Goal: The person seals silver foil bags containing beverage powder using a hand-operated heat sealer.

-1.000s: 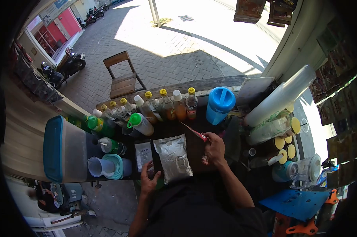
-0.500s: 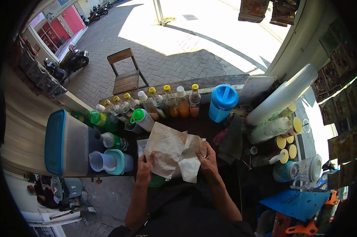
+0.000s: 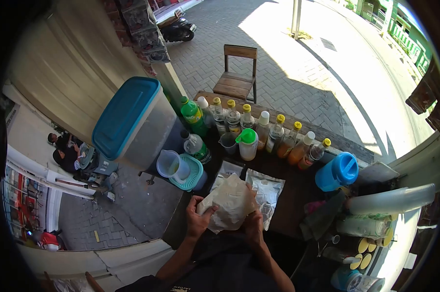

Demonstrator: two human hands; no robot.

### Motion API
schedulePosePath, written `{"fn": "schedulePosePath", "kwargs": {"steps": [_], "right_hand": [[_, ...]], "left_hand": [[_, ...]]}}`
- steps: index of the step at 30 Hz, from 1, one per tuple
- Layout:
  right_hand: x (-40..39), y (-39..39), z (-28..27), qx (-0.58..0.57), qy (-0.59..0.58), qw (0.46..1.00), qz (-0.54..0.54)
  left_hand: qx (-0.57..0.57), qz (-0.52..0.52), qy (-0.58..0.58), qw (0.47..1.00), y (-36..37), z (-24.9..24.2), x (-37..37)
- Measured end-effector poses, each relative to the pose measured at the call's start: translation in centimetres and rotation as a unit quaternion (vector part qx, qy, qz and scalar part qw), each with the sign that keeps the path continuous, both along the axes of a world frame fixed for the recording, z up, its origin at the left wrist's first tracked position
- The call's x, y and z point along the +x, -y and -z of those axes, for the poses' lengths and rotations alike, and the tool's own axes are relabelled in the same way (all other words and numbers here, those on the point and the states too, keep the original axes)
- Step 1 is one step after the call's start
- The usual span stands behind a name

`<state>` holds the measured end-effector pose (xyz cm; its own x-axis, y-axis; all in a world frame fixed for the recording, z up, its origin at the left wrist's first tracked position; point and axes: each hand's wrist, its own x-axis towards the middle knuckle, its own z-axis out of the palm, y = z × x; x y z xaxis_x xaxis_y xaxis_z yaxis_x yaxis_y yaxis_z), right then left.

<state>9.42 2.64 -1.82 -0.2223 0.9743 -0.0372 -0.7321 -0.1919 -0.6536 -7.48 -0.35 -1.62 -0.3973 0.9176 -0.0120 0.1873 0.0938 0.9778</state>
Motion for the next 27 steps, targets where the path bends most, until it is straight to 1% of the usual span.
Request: {"fn": "schedulePosePath", "kwargs": {"steps": [1, 2, 3, 4, 5, 6, 7, 8, 9, 10, 11, 12, 13, 14, 15, 16, 18, 19, 20, 22, 23, 24, 25, 26, 27], "right_hand": [[-0.1, 0.0, 0.4, 0.005, 0.001, 1.0, -0.02], [0.0, 0.3, 1.1, -0.009, 0.199, 0.978, -0.064], [-0.1, 0.3, 1.5, -0.015, 0.39, 0.915, -0.102], [-0.7, -0.1, 0.4, -0.001, 0.39, 0.913, -0.118], [-1.5, -0.4, -1.6, -0.032, 0.316, 0.941, -0.121], [-2.2, -0.7, -2.7, -0.066, 0.24, 0.961, -0.125], [-1.9, -1.1, -1.9, -0.023, 0.303, 0.938, -0.167], [-2.6, -1.3, -2.2, -0.012, 0.301, 0.937, -0.177], [-3.4, -1.2, -2.6, 0.023, 0.274, 0.944, -0.18], [-3.9, -1.3, -3.0, 0.057, 0.246, 0.951, -0.18], [-4.2, -1.4, -3.0, 0.03, 0.232, 0.944, -0.234], [-4.8, -1.8, -4.5, 0.039, 0.231, 0.944, -0.234], [-5.5, -2.1, -7.1, 0.083, 0.212, 0.946, -0.229], [-6.0, -2.3, -8.6, 0.126, 0.192, 0.947, -0.224], [-5.9, -2.8, -8.3, 0.111, 0.223, 0.942, -0.224], [-5.6, -3.1, -7.6, 0.118, 0.22, 0.942, -0.223], [-4.5, -3.5, -6.1, 0.06, 0.244, 0.94, -0.233], [-3.8, -3.5, -5.9, 0.068, 0.278, 0.932, -0.223], [-2.7, -3.3, -5.1, 0.071, 0.275, 0.933, -0.219], [-0.5, -2.9, -2.4, 0.051, 0.304, 0.935, -0.176], [0.7, -2.6, -1.0, 0.018, 0.309, 0.939, -0.152], [1.9, -2.0, -0.3, -0.004, 0.317, 0.941, -0.117], [3.2, -1.5, 0.0, -0.029, 0.357, 0.929, -0.091], [4.6, -0.9, 0.3, -0.065, 0.399, 0.912, -0.065], [6.0, -0.6, 1.0, -0.069, 0.456, 0.887, -0.026]], "left_hand": [[0.033, 0.003, -0.054, 0.998, 0.3, -0.7, -0.6], [0.034, -0.018, -0.054, 0.998, 0.7, -1.5, -1.1], [-0.001, 0.01, 0.035, 0.999, 1.3, -2.3, -1.6], [-0.03, 0.039, 0.123, 0.991, 1.7, -3.3, -2.3], [-0.072, 0.103, 0.106, 0.986, 2.5, -4.7, -3.3], [-0.064, 0.084, 0.104, 0.989, 3.4, -5.2, -4.1], [-0.093, 0.093, 0.121, 0.984, 4.2, -5.5, -4.7], [-0.124, 0.105, 0.137, 0.977, 4.9, -6.1, -5.4], [-0.116, 0.095, 0.136, 0.979, 5.5, -7.1, -6.3], [-0.11, 0.054, 0.08, 0.989, 5.6, -9.1, -7.3], [-0.105, 0.016, 0.023, 0.994, 5.6, -11.3, -8.4], [-0.023, -0.05, 0.047, 0.997, 5.1, -14.3, -9.4], [0.059, -0.113, 0.071, 0.989, 4.3, -17.2, -10.9], [0.121, -0.144, 0.106, 0.976, 3.4, -19.1, -13.2], [0.172, -0.155, 0.137, 0.963, 2.3, -21.4, -15.6], [0.213, -0.124, 0.183, 0.952, 1.2, -23.2, -18.0], [0.195, -0.099, 0.167, 0.961, -2.1, -24.3, -24.1], [0.173, -0.089, 0.151, 0.969, -3.6, -24.2, -26.6], [0.177, -0.085, 0.149, 0.969, -4.5, -24.4, -27.5], [0.07, -0.107, 0.003, 0.992, -6.8, -24.4, -28.8], [0.01, -0.083, -0.031, 0.996, -8.0, -23.0, -31.5], [0.003, -0.071, -0.155, 0.985, -8.5, -22.2, -33.7], [-0.003, -0.043, -0.273, 0.961, -9.4, -21.0, -35.4], [-0.002, -0.056, -0.336, 0.94, -9.6, -21.3, -35.0], [-0.043, -0.147, -0.394, 0.906, -9.5, -21.6, -34.2]]}}
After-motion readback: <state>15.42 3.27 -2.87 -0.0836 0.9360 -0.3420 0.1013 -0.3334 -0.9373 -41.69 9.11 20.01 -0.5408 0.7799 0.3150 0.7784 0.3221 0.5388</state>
